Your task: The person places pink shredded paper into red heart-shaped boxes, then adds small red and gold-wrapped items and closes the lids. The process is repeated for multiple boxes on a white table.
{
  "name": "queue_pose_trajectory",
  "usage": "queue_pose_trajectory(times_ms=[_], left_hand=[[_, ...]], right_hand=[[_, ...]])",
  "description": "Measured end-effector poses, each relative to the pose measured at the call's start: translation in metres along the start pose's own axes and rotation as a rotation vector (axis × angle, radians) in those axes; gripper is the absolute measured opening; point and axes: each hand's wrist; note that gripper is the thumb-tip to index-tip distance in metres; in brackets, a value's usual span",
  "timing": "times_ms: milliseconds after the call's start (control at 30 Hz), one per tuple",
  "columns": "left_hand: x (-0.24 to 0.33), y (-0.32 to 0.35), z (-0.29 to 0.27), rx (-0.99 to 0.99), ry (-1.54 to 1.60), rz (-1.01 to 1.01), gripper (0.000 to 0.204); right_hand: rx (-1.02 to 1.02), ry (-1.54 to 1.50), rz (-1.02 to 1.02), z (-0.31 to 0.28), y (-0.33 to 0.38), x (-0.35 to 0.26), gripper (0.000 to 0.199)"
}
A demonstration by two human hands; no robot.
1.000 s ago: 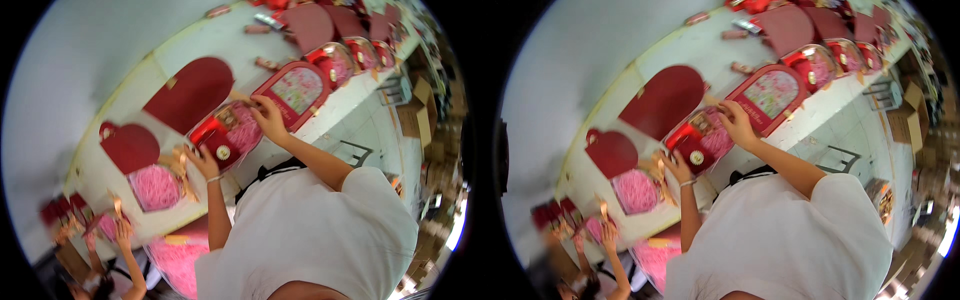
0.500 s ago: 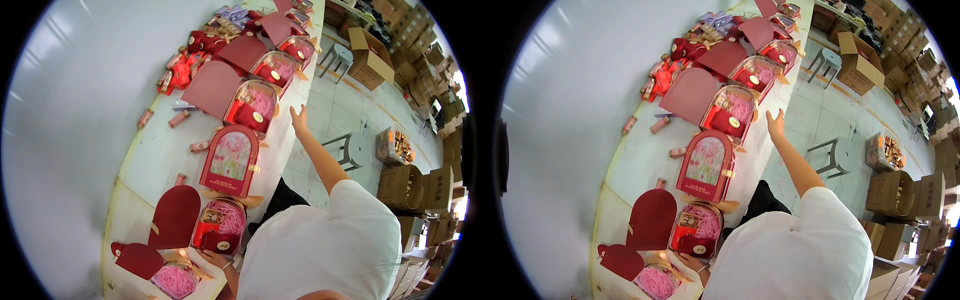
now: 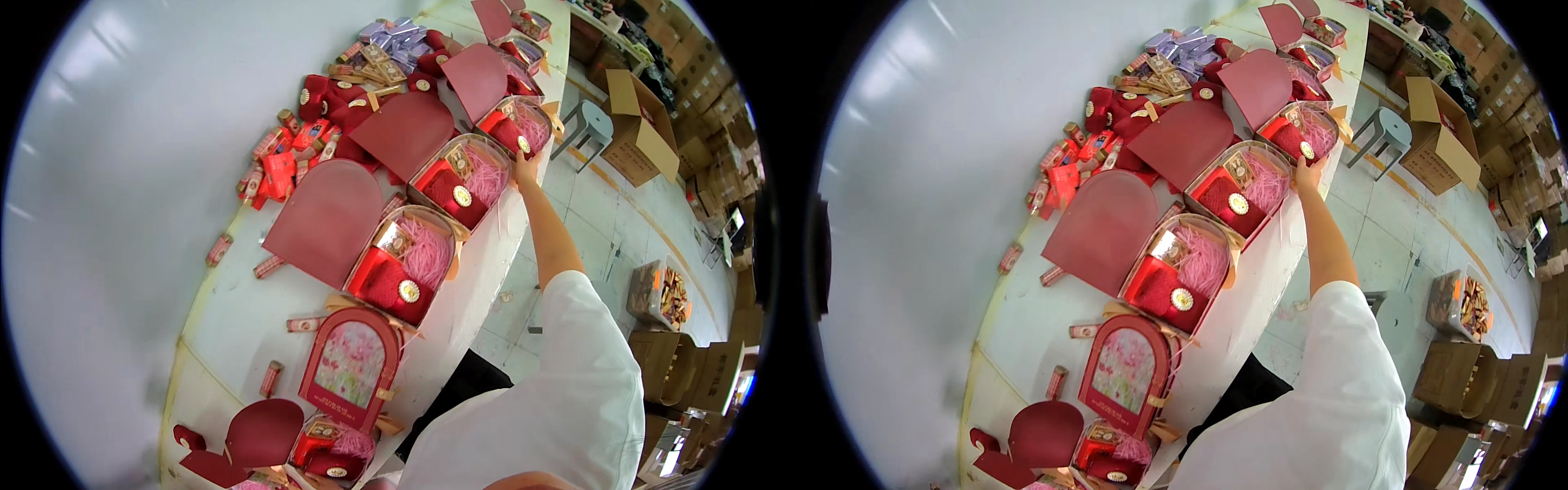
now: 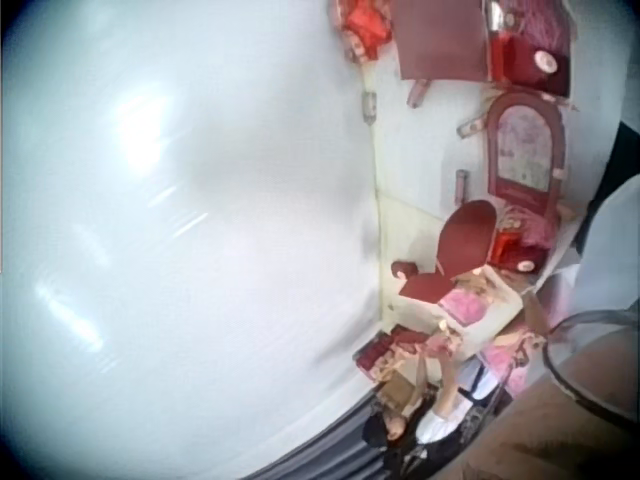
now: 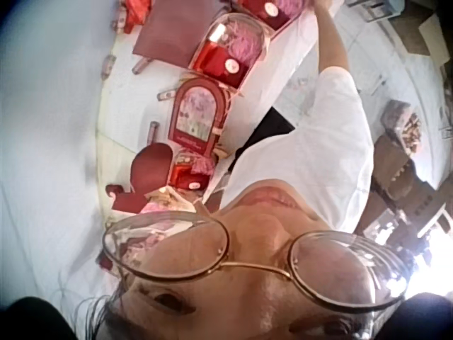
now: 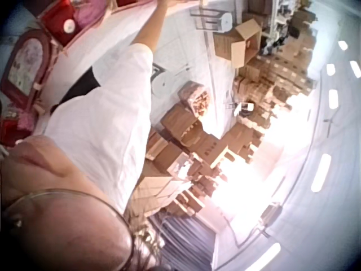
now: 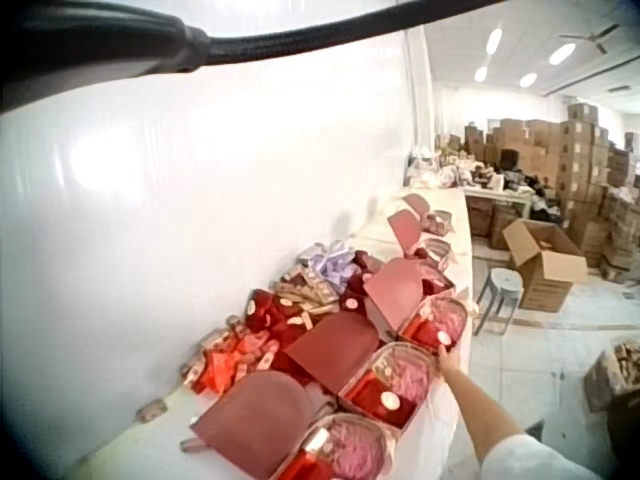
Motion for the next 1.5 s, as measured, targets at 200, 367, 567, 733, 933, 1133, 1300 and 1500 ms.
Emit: queue_pose_trajectory(times_ms=[200,367,567,733,933,1133,1300,1500], left_hand=[[0.037,0.015,0.010,-0.012,-0.019,-0.096,0.047],[0.050,0.022,0.012,-0.022,-0.011,-0.127,0.048],[0.060,0.022,0.004,-0.073,0.086,-0.091,0.049],[0.013,-0.003,-0.002,-0.154,0.107,-0.006,0.054],[0.051,0.010,0.004,-0.187,0.612,-0.299,0.053],[0.041,0.056,0.026,0.012,0.820,-0.426,0.055],[0.071,0.037,0.068,0.037,1.143,-0.196,0.040],[0.120,0.033,0.059,0.126,0.514,-0.117,0.049]], right_hand=[[0.153,0.000,-0.201,-0.001,-0.033,0.017,0.055],[0.224,0.094,-0.252,0.001,-0.036,0.008,0.049],[0.165,0.161,-0.285,0.014,-0.057,0.007,0.050],[0.123,0.192,-0.268,0.026,-0.077,0.002,0.054],[0.133,0.400,-0.388,0.010,-0.062,-0.023,0.054],[-0.811,0.047,-1.290,-0.047,0.186,-0.100,0.046],[-1.145,0.227,-1.345,-0.030,0.252,-0.060,0.034],[-1.062,0.368,-1.427,-0.040,0.202,-0.058,0.032]])
Point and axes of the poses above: each hand's wrist, its own y-axis away from the middle knuckle, its own z-axis out of the palm, x = y × z, and after that the axes turned 1 degree about x, right-handed
